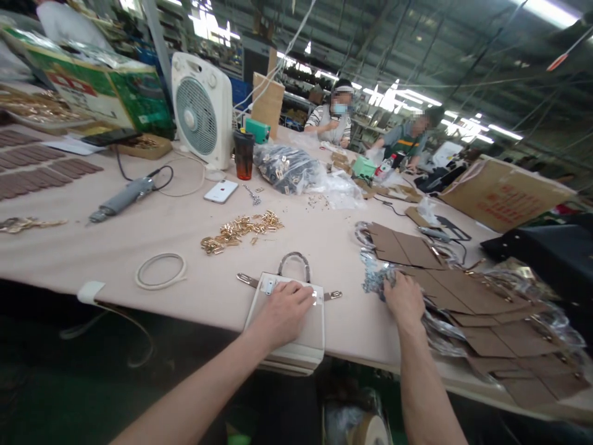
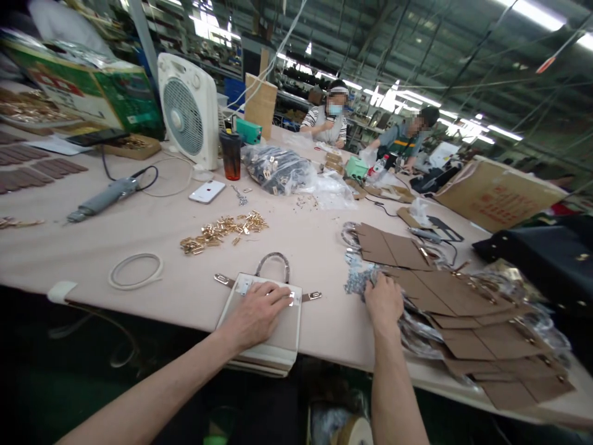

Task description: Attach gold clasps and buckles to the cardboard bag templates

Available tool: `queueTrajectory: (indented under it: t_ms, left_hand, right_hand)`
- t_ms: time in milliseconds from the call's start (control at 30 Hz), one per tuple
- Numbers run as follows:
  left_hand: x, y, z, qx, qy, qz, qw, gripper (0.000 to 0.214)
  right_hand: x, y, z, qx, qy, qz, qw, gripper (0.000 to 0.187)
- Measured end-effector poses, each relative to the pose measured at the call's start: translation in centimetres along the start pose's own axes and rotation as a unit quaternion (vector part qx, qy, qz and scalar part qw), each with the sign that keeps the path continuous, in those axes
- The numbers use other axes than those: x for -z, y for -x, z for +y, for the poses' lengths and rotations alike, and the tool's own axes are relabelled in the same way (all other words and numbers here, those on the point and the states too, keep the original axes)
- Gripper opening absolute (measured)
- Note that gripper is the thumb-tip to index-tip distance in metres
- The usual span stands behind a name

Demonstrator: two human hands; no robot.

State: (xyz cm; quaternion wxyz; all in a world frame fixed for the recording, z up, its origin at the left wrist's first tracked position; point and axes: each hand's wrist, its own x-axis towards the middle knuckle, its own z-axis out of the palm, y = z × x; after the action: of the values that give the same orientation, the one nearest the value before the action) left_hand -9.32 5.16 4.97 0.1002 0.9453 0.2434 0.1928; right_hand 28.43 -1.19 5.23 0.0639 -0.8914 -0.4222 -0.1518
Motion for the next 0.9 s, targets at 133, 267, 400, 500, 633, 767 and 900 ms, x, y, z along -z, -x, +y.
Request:
queueTrajectory:
  t_ms: [133,267,400,500,633,767,900]
  left_hand:
    - [-0.1,-0.3,0.0,0.011,-0.009,0.002,1.0,0.03]
    - [-0.2,-0.4,0.2,0.012,-0.004,0.022,1.0,0.028]
    - [-1.0,-0.5,-0.1,-0.001,-0.006,0.067,0.998,0.031]
    - [-1.8,-0.9,-0.8,-0.029,-0.019,0.098,0.995,0.032]
    - [-2.3,-1.1,-1.4,-0.06,-0.034,0.12,0.99,0.033]
    - [-2.4,-1.1,-1.5,-0.063,-0.024,0.126,0.99,0.032]
    - [-2.1,-1.0,-1.0,-0.037,-0.004,0.102,0.994,0.031]
  right_hand:
    - [-0.1,-0.4,0.3,-0.009,0.041,-0.032,0.999,0.047]
    - [1.1,0.8,0.2,0.016,-0.045,0.07,0.996,0.055]
    - [2.3,3.5,-0.1,0.054,-0.12,0.176,0.976,0.037]
    - [2.4,4.5,-0.4,0.053,-0.09,0.119,0.987,0.03]
    - [2.5,4.0,-0.3,-0.016,-0.026,0.035,0.999,0.035]
    - [2.4,2.2,-0.5,-0.055,-0.035,0.006,0.998,0.026]
    - [2.6,0.8,-0.6,-0.072,-0.064,-0.011,0.995,0.017]
